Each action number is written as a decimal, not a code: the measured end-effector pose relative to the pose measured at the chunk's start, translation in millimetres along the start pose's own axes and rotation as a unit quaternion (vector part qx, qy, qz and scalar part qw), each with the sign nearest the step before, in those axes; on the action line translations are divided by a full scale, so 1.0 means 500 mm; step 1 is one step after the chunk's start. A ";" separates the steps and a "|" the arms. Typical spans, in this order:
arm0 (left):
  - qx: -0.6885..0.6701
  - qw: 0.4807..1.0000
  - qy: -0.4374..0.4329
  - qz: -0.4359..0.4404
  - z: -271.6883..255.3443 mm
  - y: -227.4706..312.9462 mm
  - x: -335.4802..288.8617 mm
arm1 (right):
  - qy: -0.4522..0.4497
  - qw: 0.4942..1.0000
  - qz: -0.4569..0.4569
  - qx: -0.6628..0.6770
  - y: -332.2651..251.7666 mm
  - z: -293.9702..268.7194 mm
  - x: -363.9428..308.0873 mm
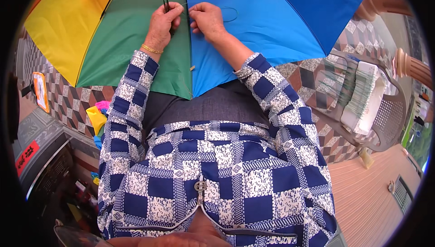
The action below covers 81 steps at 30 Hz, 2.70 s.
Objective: Repairing the fabric of a multi-colored umbrella by sewing it back to the frame ribs.
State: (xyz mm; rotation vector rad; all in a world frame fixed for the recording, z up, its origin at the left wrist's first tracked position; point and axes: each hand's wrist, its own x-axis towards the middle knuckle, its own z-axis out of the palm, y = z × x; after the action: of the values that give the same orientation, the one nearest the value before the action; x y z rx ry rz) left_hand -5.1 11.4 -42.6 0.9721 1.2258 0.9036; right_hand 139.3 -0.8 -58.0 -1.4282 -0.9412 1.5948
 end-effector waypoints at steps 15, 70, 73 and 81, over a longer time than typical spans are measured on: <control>0.417 0.889 0.054 0.184 -0.016 -0.065 0.008 | -0.112 0.958 -0.041 -0.262 -0.176 -0.396 -0.079; 0.170 0.981 0.040 0.081 0.034 0.023 -0.020 | -0.120 0.904 -0.266 -0.313 -0.059 -0.210 -0.116; 0.110 0.993 0.031 0.035 0.027 0.052 -0.028 | -0.116 0.901 -0.260 -0.326 -0.037 -0.120 -0.078; 0.084 0.995 0.029 0.035 0.032 0.060 -0.045 | -0.113 0.844 -0.237 -0.467 -0.045 -0.096 -0.063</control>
State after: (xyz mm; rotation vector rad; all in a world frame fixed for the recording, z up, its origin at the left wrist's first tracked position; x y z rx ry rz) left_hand 7.0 -1.5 -6.0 1.1352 1.3407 0.8992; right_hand 190.6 -18.7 -29.2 -1.4113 -2.2207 0.9299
